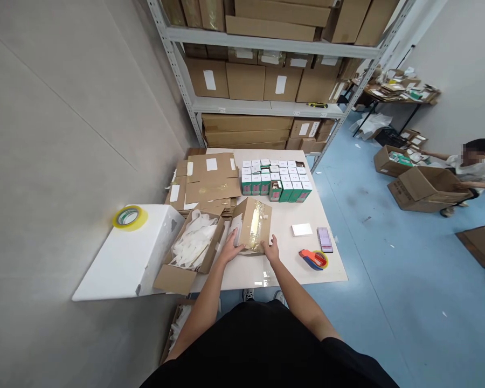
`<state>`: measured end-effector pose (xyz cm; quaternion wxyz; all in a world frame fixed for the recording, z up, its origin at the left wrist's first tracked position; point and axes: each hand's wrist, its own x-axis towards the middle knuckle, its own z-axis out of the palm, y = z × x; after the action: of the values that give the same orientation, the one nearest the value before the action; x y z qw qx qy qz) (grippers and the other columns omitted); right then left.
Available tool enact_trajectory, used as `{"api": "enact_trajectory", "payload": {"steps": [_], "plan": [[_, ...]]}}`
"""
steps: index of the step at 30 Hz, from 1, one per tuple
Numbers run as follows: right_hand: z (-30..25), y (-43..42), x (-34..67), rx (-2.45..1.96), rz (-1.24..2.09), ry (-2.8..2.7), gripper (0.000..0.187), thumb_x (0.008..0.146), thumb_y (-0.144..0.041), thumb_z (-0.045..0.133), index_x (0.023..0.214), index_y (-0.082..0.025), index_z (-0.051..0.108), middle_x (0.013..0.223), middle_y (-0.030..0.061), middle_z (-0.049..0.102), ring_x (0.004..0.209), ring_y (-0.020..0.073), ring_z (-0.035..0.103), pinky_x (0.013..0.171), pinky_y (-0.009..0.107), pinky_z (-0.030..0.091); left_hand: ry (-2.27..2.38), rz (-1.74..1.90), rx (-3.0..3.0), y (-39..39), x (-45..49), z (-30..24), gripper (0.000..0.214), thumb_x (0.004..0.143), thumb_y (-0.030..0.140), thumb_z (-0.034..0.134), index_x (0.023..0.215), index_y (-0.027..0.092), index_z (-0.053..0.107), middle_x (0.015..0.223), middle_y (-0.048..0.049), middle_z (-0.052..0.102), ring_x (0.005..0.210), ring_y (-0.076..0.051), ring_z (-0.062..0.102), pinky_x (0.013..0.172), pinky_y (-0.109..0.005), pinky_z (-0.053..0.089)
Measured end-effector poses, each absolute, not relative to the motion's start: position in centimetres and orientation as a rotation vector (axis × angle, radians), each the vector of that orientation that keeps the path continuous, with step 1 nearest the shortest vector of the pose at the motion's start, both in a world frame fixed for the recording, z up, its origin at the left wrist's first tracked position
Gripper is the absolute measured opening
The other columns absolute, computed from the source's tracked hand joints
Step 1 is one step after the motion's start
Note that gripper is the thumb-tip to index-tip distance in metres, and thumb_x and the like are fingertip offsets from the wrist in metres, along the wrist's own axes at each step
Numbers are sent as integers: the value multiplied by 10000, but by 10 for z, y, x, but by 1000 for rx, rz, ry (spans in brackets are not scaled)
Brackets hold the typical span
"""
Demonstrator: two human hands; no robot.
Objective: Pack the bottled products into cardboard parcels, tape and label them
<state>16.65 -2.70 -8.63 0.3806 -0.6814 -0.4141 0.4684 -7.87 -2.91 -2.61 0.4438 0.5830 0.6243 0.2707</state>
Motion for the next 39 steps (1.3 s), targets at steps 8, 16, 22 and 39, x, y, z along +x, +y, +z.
{"api": "enact_trajectory", "payload": {"steps": [8, 16, 22, 39], "plan": [[-78, -33, 167, -1561, 1549, -780, 899, 684, -354, 726, 1545, -249, 488, 1370, 154, 688, 1125, 299, 723, 905, 417, 603, 1483, 695, 1320, -12, -99, -28, 1061, 733, 337, 856, 1668, 285, 356, 1663, -121, 414, 1543, -351, 389, 1281, -470, 310], [-52, -15, 212, -1514, 1425, -951, 776, 603, -339, 709, 1372, -236, 694, 1326, 93, 701, 1101, 286, 677, 968, 418, 559, 1327, 730, 977, -25, -58, -29, 1157, 775, 451, 871, 1712, 304, 208, 1653, -191, 435, 1385, -358, 579, 1089, -501, 524], [-20, 0, 270, -1435, 1474, -1005, 764, 622, -321, 730, 1382, -265, 674, 1304, 82, 673, 1077, 260, 660, 929, 391, 552, 1297, 738, 901, -26, -2, -22, 1140, 831, 493, 812, 1715, 375, 101, 1674, -173, 403, 1355, -337, 603, 974, -456, 582], [80, 39, 338, -1039, 1659, -1455, 839, 643, -358, 883, 1432, -361, 599, 1407, 57, 575, 1193, 272, 587, 975, 427, 560, 1377, 1180, 1052, -86, 55, 71, 1151, 797, 521, 835, 1716, 328, 169, 1629, -161, 433, 1300, -304, 599, 1118, -480, 505]]}}
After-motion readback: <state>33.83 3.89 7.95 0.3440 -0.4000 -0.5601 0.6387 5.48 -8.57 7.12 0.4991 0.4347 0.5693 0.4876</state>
